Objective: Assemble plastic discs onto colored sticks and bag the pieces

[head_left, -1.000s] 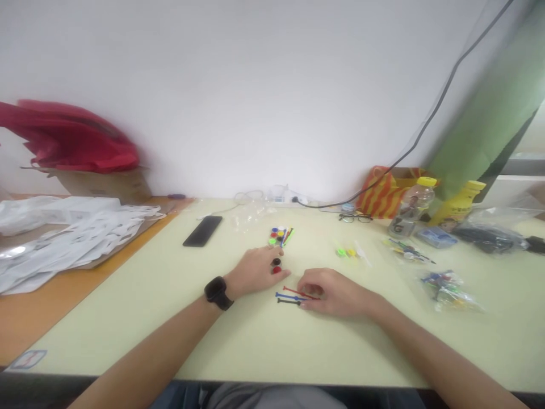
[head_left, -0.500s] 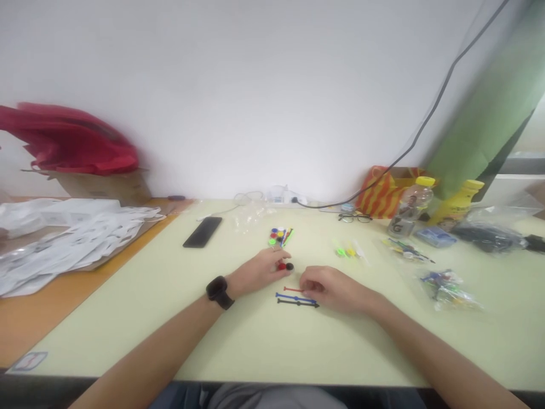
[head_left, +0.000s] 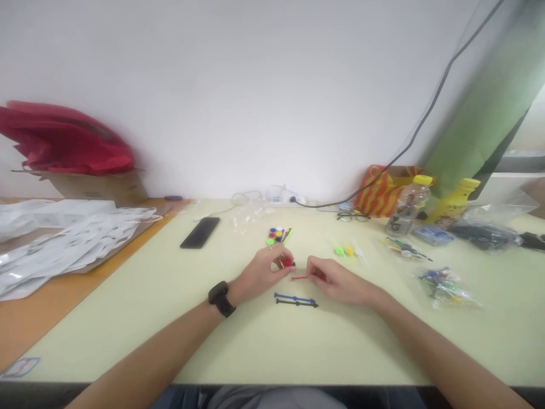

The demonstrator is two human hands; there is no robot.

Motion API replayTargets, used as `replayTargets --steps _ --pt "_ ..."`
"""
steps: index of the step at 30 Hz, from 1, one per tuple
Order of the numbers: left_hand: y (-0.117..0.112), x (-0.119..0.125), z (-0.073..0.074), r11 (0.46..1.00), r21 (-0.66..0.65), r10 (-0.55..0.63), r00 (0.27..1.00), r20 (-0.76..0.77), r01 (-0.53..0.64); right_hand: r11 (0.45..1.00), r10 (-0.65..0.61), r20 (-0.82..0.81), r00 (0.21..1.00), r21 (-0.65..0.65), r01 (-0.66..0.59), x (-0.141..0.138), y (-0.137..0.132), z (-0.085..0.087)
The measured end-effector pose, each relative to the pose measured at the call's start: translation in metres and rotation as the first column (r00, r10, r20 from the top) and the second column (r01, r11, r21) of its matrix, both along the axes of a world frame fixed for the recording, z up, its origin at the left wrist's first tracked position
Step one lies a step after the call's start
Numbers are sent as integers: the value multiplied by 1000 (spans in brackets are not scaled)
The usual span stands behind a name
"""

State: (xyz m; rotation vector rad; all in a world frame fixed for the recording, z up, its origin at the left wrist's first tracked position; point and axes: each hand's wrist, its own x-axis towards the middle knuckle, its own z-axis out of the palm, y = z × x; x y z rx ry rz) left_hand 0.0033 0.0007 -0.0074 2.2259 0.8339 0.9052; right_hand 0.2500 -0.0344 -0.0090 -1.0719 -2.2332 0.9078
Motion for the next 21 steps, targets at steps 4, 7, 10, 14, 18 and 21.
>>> replayTargets --steps 4,7,10,14,18,21 --pt "-12 14 -5 982 -134 -116 982 146 136 998 -63 -57 996 25 65 6 5 4" --pt "-19 25 -11 963 -190 -163 974 155 192 997 -73 -67 995 5 74 6 6 7" --pt "-19 28 -15 972 -170 -152 986 66 161 999 -35 -9 999 -6 35 3 4 4" --pt "-13 23 -16 992 -99 -81 996 -30 78 992 64 32 997 -115 -60 0 -1 0" --pt "-7 15 -18 997 -3 77 992 -105 -77 968 144 67 987 -216 -126 0 -4 5" --pt "-3 11 -21 982 71 184 972 -150 -175 967 159 100 982 -216 -135 1 -4 9"
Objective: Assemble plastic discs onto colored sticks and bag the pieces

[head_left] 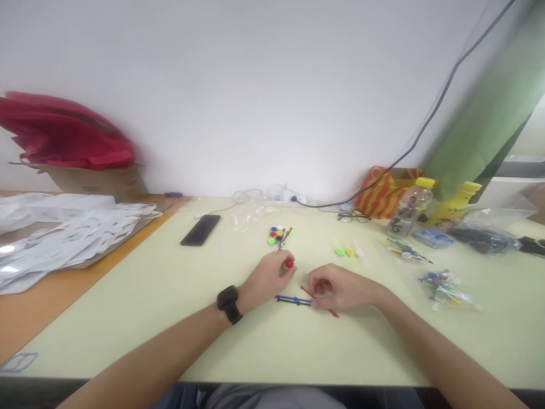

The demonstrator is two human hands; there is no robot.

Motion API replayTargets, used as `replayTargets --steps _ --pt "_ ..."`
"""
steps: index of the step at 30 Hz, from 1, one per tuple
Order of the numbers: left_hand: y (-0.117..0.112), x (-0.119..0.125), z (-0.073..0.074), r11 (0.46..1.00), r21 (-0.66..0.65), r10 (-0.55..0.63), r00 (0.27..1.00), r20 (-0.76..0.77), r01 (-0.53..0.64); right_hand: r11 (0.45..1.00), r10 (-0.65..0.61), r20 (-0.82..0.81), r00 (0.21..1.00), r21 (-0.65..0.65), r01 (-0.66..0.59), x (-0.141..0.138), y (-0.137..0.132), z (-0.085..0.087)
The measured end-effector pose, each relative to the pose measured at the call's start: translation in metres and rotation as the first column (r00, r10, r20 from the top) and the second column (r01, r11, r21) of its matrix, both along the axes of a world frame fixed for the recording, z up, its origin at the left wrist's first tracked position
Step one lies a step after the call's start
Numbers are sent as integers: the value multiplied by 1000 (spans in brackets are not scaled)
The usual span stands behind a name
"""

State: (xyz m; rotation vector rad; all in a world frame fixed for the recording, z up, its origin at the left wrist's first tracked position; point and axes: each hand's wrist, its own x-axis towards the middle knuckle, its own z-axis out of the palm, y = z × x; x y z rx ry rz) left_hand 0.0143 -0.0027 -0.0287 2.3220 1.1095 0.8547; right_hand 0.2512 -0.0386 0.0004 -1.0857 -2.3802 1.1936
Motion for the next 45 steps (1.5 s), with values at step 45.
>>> replayTargets --steps 45 --pt "-1 5 -3 885 -392 -88 917 388 251 944 -22 144 989 328 -27 -5 -4 -9"
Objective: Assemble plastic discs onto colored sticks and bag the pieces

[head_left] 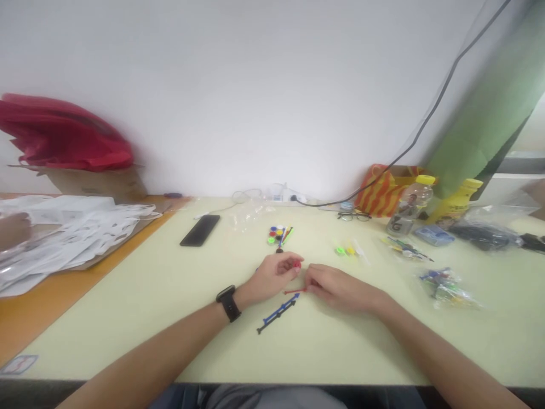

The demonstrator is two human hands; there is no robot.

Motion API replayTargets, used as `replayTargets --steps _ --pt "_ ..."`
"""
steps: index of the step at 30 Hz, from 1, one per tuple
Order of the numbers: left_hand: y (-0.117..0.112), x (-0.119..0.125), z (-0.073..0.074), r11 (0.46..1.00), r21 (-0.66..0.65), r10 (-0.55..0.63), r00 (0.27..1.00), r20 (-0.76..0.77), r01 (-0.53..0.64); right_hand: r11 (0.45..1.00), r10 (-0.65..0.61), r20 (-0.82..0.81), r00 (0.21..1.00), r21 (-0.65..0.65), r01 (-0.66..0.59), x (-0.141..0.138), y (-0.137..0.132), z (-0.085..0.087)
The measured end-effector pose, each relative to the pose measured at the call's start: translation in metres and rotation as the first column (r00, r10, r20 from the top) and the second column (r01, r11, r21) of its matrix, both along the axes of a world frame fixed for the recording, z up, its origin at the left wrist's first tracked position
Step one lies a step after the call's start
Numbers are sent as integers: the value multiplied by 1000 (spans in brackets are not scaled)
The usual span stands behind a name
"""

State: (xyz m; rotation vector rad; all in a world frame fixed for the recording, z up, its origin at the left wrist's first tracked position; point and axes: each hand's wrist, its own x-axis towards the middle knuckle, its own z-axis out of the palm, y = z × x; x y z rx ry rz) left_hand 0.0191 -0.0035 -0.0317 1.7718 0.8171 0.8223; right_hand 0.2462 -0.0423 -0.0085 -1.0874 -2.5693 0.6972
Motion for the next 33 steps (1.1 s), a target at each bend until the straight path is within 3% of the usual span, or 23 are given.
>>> replayTargets --steps 10,18,28,33 --pt "3 1 8 981 -188 -16 993 120 38 988 -156 -184 971 -22 154 0 3 0" --pt "7 -1 6 910 -387 -65 972 225 150 978 -176 -330 927 45 202 -10 2 -7" --pt "8 -1 6 898 -414 -53 971 234 148 986 -152 -380 912 9 168 -12 4 -13" --pt "8 -1 5 897 -416 -50 971 234 147 985 -131 -400 907 53 166 -11 7 -15"
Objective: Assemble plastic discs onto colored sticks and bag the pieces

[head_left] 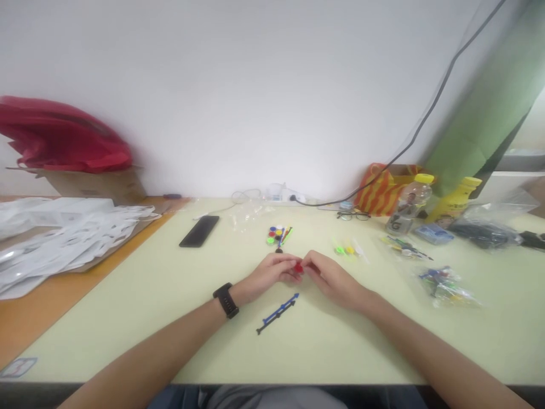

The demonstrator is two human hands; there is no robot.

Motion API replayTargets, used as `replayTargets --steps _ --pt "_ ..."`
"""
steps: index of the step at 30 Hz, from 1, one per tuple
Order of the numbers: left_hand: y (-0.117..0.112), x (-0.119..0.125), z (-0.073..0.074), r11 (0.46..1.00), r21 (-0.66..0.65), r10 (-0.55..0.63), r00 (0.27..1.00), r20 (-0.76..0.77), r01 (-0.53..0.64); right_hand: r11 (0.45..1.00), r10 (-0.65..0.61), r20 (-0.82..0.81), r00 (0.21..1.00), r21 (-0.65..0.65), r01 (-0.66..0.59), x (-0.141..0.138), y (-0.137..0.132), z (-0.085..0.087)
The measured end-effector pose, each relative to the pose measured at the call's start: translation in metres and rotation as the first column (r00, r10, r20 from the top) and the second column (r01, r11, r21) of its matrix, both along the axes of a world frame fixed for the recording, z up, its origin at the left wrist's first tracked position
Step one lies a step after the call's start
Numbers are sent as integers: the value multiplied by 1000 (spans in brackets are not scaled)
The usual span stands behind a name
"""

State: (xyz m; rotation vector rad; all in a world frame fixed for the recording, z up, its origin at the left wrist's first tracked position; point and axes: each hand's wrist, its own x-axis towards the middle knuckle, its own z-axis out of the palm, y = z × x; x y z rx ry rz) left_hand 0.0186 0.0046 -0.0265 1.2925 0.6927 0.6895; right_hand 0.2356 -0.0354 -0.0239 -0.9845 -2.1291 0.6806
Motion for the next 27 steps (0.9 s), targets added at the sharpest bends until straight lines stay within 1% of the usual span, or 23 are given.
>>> replayTargets --steps 5,8,11,15,20,22,24,26,27 --pt "-1 -1 2 1000 24 -5 1000 -19 5 996 40 -4 999 76 -39 1 1 0" --pt "-3 0 4 996 86 11 999 -52 -6 992 65 -10 998 110 -64 1 1 2" --pt "-4 0 5 987 154 54 997 -57 -45 990 57 -18 998 129 -54 2 2 6" --pt "-3 0 8 965 249 95 995 -36 -83 992 24 -22 999 122 -21 5 2 9" --pt "-2 -3 10 947 309 114 992 -60 -90 997 16 -13 1000 74 -15 4 -2 4" --pt "-2 -3 9 944 315 126 991 -56 -102 994 18 -16 1000 104 -16 0 1 12" --pt "-2 -2 8 943 314 138 989 -53 -114 983 -5 -56 998 182 16 -3 6 32" --pt "-3 0 6 941 310 160 985 -65 -132 969 -37 -121 992 237 65 2 6 52" --pt "-4 1 5 941 307 171 982 -77 -140 970 -40 -146 988 232 73 10 1 55"
